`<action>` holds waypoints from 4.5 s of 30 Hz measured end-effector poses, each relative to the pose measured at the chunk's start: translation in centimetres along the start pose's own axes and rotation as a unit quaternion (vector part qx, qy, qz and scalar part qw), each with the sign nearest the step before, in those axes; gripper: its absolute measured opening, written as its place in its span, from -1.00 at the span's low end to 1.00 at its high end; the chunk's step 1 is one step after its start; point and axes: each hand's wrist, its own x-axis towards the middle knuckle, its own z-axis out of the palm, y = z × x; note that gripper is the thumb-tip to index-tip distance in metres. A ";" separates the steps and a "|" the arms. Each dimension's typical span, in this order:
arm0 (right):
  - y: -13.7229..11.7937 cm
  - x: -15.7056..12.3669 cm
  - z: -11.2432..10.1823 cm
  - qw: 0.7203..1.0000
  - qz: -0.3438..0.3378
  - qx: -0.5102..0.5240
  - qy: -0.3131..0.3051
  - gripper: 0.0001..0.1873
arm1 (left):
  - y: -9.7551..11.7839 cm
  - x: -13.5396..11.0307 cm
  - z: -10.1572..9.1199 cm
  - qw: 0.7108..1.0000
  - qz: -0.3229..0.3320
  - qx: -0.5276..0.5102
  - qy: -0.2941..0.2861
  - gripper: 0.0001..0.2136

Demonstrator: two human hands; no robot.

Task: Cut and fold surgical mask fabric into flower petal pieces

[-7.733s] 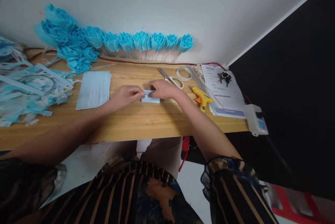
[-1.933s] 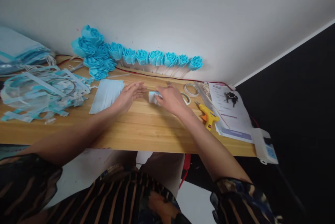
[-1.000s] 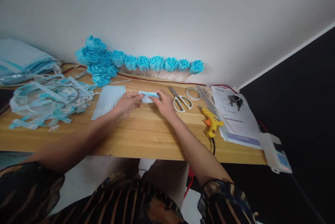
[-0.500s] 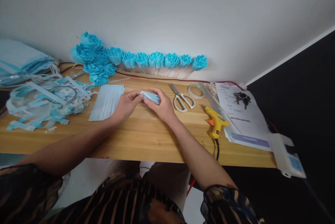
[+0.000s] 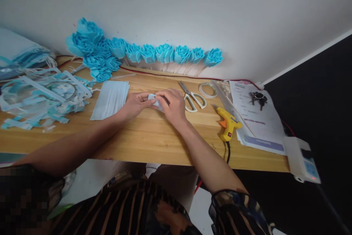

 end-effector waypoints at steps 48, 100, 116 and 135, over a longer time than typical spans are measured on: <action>1.4 0.4 -0.8 0.993 0.107 -0.009 0.054 -0.88 | 1.0 -0.1 0.1 0.991 -0.018 -0.118 0.061 -0.58; 0.0 -0.2 -0.6 0.996 0.062 0.053 -0.021 -0.85 | 1.4 0.1 -0.4 0.987 0.014 -0.138 0.085 -0.58; -0.3 0.0 -1.1 0.992 0.112 0.060 -0.020 -0.84 | 1.3 0.4 -0.7 0.980 0.017 -0.167 0.105 -0.66; 0.3 0.1 -0.9 0.993 0.100 0.039 -0.041 -0.73 | 1.1 0.3 -0.7 0.985 0.014 -0.142 0.095 -0.66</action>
